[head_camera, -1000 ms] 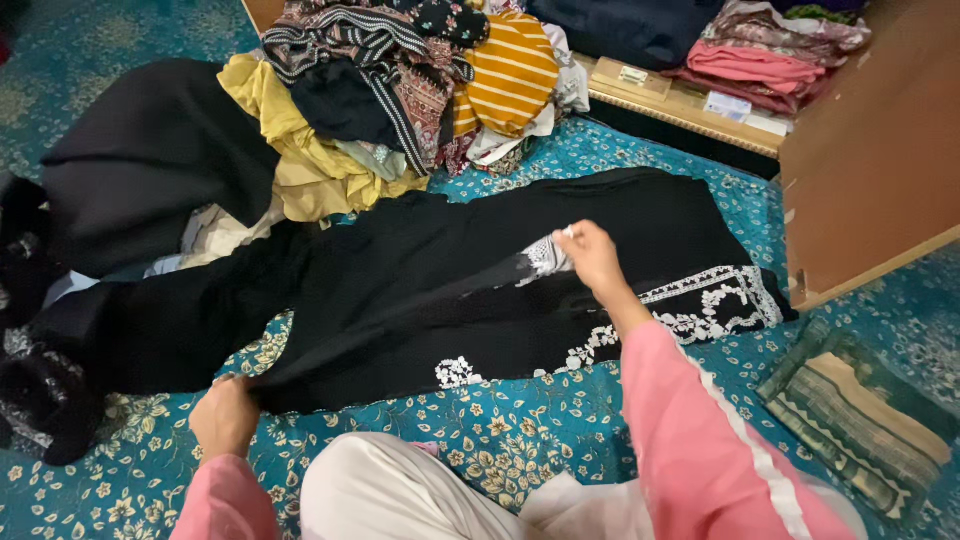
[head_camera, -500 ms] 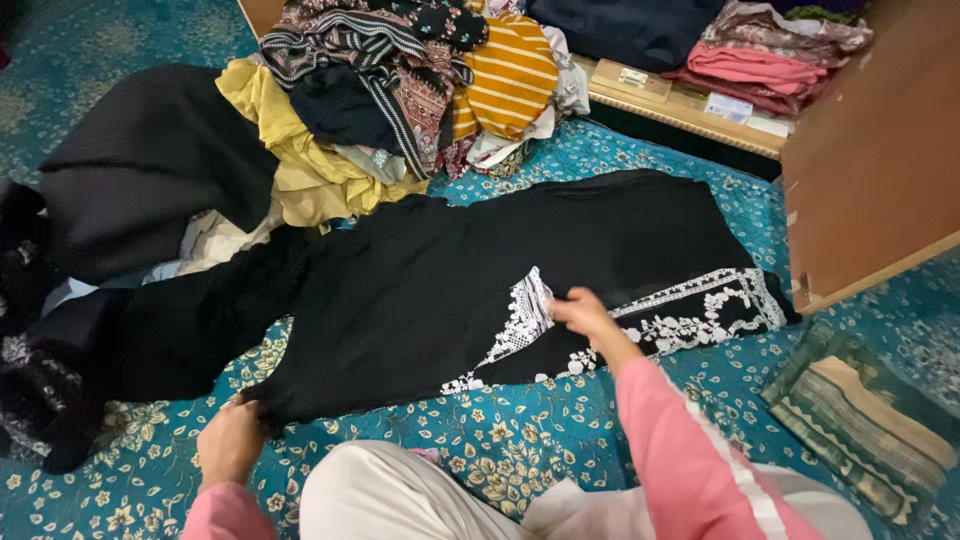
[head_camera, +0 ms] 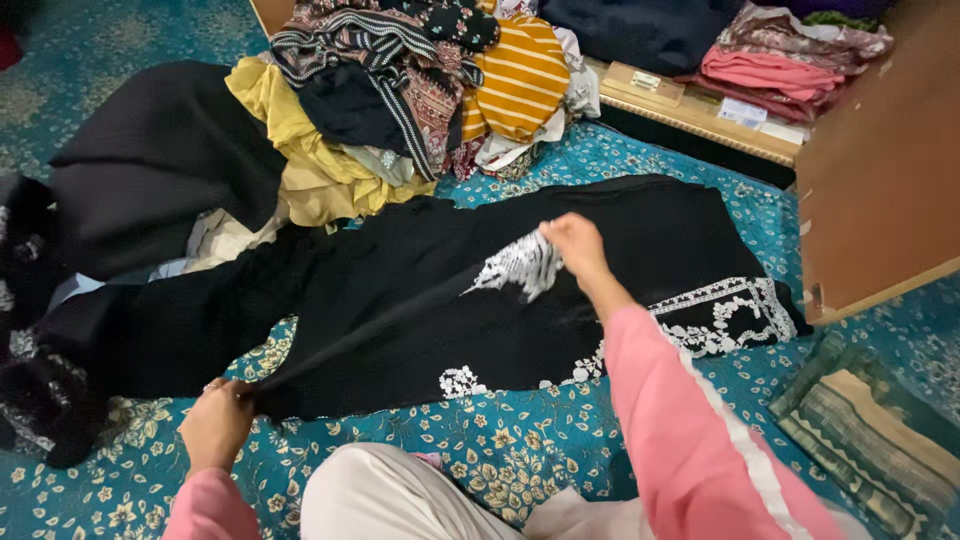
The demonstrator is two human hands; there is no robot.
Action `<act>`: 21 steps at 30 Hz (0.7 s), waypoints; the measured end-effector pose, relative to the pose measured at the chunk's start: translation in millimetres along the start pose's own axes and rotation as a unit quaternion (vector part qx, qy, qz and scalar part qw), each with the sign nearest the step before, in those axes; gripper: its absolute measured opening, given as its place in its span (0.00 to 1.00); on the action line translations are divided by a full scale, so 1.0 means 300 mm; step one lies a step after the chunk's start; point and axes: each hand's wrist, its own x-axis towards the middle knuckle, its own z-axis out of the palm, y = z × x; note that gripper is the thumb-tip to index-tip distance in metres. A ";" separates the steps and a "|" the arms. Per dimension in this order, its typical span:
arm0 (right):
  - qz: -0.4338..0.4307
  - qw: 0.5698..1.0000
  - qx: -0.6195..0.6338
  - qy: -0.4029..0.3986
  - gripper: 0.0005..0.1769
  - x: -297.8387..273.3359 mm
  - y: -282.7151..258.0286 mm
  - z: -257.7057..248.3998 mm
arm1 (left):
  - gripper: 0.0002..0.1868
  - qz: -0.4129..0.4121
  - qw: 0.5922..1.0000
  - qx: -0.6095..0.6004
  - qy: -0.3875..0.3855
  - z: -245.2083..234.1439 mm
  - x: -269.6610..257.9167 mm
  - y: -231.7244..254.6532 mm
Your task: The person folds several garments on a patterned blue carpet in front of an open wardrobe. They fold a striped scarf, a black embroidered top, and a floral-patterned dress, placing each folded item to the side.
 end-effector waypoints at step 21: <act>0.192 0.937 -0.253 -0.146 0.15 -0.599 0.258 -0.262 | 0.14 0.026 0.997 0.069 -0.022 0.068 -0.094 -0.041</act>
